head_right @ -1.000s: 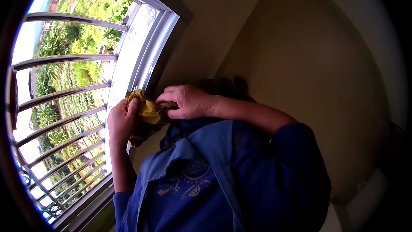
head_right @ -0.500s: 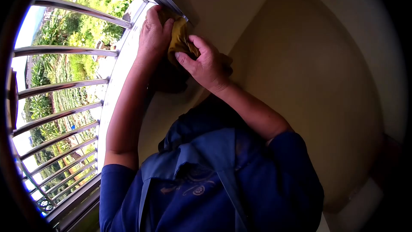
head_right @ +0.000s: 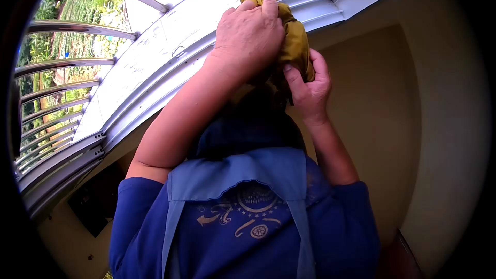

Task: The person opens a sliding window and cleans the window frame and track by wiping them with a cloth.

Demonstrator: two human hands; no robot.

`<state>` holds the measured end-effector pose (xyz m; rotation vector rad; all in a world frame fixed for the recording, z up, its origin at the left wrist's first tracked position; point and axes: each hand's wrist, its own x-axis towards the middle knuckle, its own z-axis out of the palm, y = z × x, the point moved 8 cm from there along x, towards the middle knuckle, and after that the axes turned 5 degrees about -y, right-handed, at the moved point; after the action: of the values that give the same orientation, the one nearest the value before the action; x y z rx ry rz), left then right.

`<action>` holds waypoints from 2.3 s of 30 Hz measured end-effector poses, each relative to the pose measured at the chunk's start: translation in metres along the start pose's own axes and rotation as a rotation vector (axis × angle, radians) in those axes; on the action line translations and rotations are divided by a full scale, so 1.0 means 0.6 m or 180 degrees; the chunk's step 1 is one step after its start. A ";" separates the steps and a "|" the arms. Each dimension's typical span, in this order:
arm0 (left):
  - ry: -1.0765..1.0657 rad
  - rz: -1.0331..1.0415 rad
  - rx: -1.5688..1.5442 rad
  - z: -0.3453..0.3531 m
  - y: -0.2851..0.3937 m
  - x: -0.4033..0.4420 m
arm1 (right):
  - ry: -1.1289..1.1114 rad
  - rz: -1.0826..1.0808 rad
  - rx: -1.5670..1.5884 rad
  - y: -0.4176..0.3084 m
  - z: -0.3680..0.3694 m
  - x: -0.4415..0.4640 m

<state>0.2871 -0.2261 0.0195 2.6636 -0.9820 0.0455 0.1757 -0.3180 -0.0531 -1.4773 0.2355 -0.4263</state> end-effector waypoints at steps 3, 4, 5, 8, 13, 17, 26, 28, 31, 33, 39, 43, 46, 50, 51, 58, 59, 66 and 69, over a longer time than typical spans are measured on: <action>-0.0141 -0.0320 0.0038 -0.031 -0.060 -0.070 | -0.0224 -0.0171 -0.0787 -0.027 0.045 -0.012; -0.0107 -0.0415 0.0094 -0.041 -0.080 -0.097 | -0.0629 -0.0541 -0.1019 -0.051 0.077 -0.013; -0.0066 -0.0494 0.0158 -0.053 -0.096 -0.121 | -0.1022 -0.0924 -0.1242 -0.069 0.106 -0.019; -0.0047 -0.0678 0.0452 -0.087 -0.145 -0.194 | -0.1608 -0.1277 -0.1024 -0.075 0.173 -0.038; -0.0358 -0.1239 0.0969 -0.123 -0.217 -0.286 | -0.2362 -0.1442 -0.0784 -0.077 0.269 -0.069; -0.0029 -0.1193 0.0431 -0.135 -0.241 -0.306 | -0.2653 -0.1464 -0.0667 -0.076 0.294 -0.077; 0.1032 0.0004 -0.2054 -0.150 -0.098 -0.109 | -0.1194 -0.1685 -0.0138 -0.128 0.164 -0.034; 0.0870 0.0429 -0.2011 -0.130 -0.040 -0.047 | -0.0829 -0.1579 -0.0276 -0.128 0.114 -0.026; 0.0261 0.0856 -0.2049 -0.072 0.037 0.024 | -0.0083 -0.1228 -0.0289 -0.105 0.043 -0.019; -0.0232 0.0875 -0.1640 -0.013 0.070 0.068 | 0.0280 -0.0640 0.0088 -0.067 0.003 -0.013; -0.0311 0.1582 -0.1036 0.045 0.123 0.080 | 0.0499 -0.0308 -0.0061 -0.009 -0.058 -0.009; 0.0068 0.1863 -0.0811 0.035 0.127 0.071 | 0.0449 -0.0155 -0.0119 0.016 -0.053 -0.010; -0.0118 0.1667 -0.0673 0.022 0.121 0.073 | 0.0387 -0.0005 0.0100 0.016 -0.047 -0.001; -0.0323 0.1269 -0.0387 0.002 0.076 0.015 | 0.0270 0.0081 0.0250 0.027 -0.030 -0.004; -0.0269 0.1255 -0.0348 -0.010 0.058 -0.010 | -0.0087 -0.0310 -0.0307 -0.001 -0.014 -0.001; -0.0189 0.0345 -0.0515 -0.073 -0.079 -0.155 | -0.1609 -0.0634 -0.0504 -0.022 0.098 -0.019; -0.0339 0.0076 -0.0750 -0.073 -0.093 -0.155 | -0.1681 -0.0630 -0.0478 -0.023 0.103 -0.020; 0.0104 0.0740 -0.1597 -0.052 0.020 0.020 | -0.0442 -0.0588 -0.0179 -0.038 0.025 0.008; -0.0412 0.1226 -0.1159 0.011 0.086 0.082 | 0.0260 -0.0135 0.0574 -0.037 -0.019 0.021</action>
<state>0.2911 -0.2961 0.0333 2.1432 -1.3845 -0.2052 0.1797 -0.3344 -0.0309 -1.2913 0.2249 -0.5294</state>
